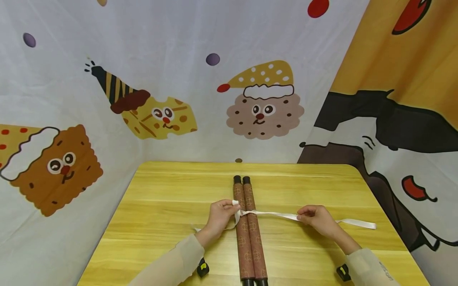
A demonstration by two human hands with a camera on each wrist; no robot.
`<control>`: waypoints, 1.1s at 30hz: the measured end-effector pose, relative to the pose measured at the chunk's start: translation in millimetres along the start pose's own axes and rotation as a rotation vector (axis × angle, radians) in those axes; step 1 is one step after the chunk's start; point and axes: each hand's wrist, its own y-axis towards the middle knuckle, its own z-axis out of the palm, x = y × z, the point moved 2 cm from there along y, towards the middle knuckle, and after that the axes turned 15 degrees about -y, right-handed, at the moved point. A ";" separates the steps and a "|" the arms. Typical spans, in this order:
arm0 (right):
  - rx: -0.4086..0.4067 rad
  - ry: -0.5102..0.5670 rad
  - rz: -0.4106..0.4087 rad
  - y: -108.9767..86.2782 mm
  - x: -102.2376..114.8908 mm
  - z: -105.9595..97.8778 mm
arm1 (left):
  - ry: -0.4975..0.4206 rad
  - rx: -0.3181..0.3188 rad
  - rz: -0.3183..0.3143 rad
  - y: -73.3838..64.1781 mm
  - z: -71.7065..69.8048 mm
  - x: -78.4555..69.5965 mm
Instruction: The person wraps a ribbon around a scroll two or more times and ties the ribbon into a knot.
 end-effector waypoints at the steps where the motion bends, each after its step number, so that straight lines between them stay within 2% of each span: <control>1: -0.002 -0.005 0.003 -0.6 0.2 -0.5 | -0.013 0.004 0.001 0.5 -0.4 0.5; 6: -0.007 -0.015 0.021 -4.0 -2.7 -3.3 | -0.023 0.006 0.019 2.0 -1.9 0.7; 13: -0.051 -0.036 0.011 -8.8 -11.5 -10.9 | -0.018 -0.034 0.017 4.6 -2.9 -3.3; 18: -0.082 -0.031 0.039 -16.3 -19.7 -21.7 | -0.012 -0.054 0.041 8.2 -4.0 -4.9; 21: -0.119 -0.085 0.049 -23.7 -27.0 -31.2 | -0.018 -0.051 0.034 8.7 -4.1 -6.8; 27: -0.225 -0.285 0.032 -45.7 -48.6 -56.4 | -0.048 -0.029 0.024 9.4 -3.7 -10.6; 30: -0.264 -0.383 0.079 -56.6 -61.3 -68.6 | -0.055 -0.030 0.023 9.9 -4.6 -11.2; 33: -0.276 -0.444 0.176 -64.6 -74.3 -79.2 | -0.055 -0.039 0.020 10.6 -6.0 -11.4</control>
